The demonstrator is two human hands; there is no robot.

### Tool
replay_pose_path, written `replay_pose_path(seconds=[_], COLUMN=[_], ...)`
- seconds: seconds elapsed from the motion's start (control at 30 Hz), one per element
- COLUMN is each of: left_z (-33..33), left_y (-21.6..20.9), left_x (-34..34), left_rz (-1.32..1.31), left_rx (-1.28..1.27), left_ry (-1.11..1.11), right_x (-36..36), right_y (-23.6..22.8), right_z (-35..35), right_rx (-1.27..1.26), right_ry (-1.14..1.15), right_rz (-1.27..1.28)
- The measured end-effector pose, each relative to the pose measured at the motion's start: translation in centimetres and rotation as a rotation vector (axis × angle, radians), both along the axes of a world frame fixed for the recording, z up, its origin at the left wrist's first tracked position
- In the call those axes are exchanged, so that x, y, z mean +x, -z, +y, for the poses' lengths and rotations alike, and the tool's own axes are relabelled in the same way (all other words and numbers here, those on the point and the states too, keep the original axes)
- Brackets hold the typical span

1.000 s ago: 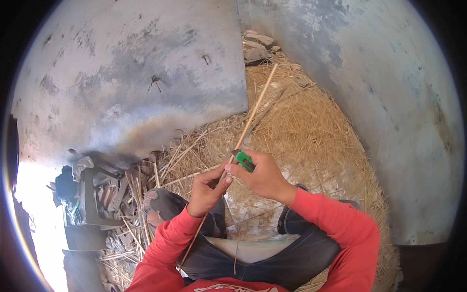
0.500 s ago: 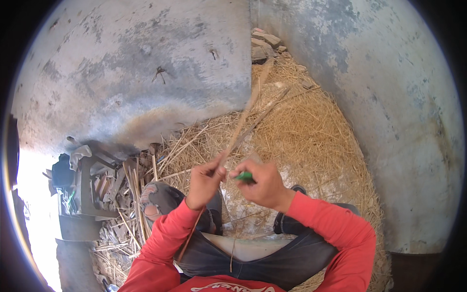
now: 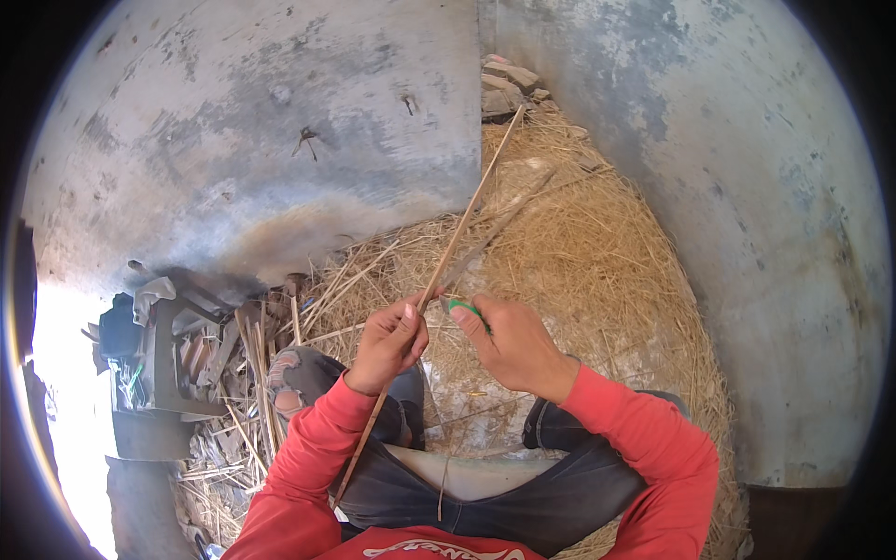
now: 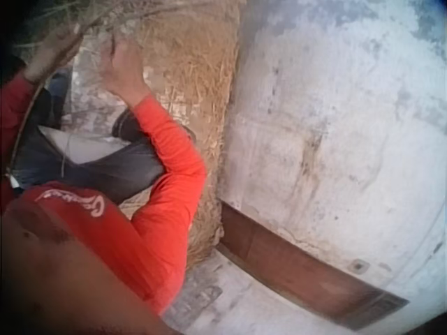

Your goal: The person strips the outer layer from a bamboo stick using a small green utility knife while holding the stick between their knees.

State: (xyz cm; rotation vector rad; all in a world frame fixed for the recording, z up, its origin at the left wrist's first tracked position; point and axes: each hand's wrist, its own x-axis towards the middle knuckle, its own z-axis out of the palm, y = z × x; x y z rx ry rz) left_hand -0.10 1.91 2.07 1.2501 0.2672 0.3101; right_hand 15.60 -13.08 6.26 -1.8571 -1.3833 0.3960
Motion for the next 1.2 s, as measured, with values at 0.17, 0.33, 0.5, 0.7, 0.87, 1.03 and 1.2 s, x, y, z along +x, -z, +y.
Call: replay_pose_path(seconds=[0.17,0.33,0.5,0.7,0.87,1.03,1.2], left_z=[-1.2,-1.4,-1.2,-1.9,-1.7,-1.5,-3.2], left_y=[0.6,1.6,3.2,1.6,2.0,2.3,1.6], left_x=[0.2,0.1,0.0,-0.1,-0.4,-0.9,-0.6], left_rz=[-0.009,0.058,-0.016,0.053,0.038,0.104,0.03], left_rx=[-0.009,0.049,0.082,0.146,0.169,0.139,0.142], left_ry=[0.018,-0.005,-0.033,-0.082,-0.11,-0.146,-0.001], right_x=[-1.0,1.6,-0.3,3.7,-0.1,3.3,15.5], right_y=[0.3,1.2,0.2,0.3,1.3,1.8,0.6], right_z=[-0.1,0.8,0.4,1.4,0.5,1.8,0.0], right_rx=[-0.119,-0.15,-0.16,-0.129,-0.148,-0.132,-0.002], right_ry=[-0.018,0.168,0.033,0.178,0.051,0.232,0.624], right_rz=[-0.098,-0.252,-0.195,-0.136,-0.22,-0.276,-0.121])
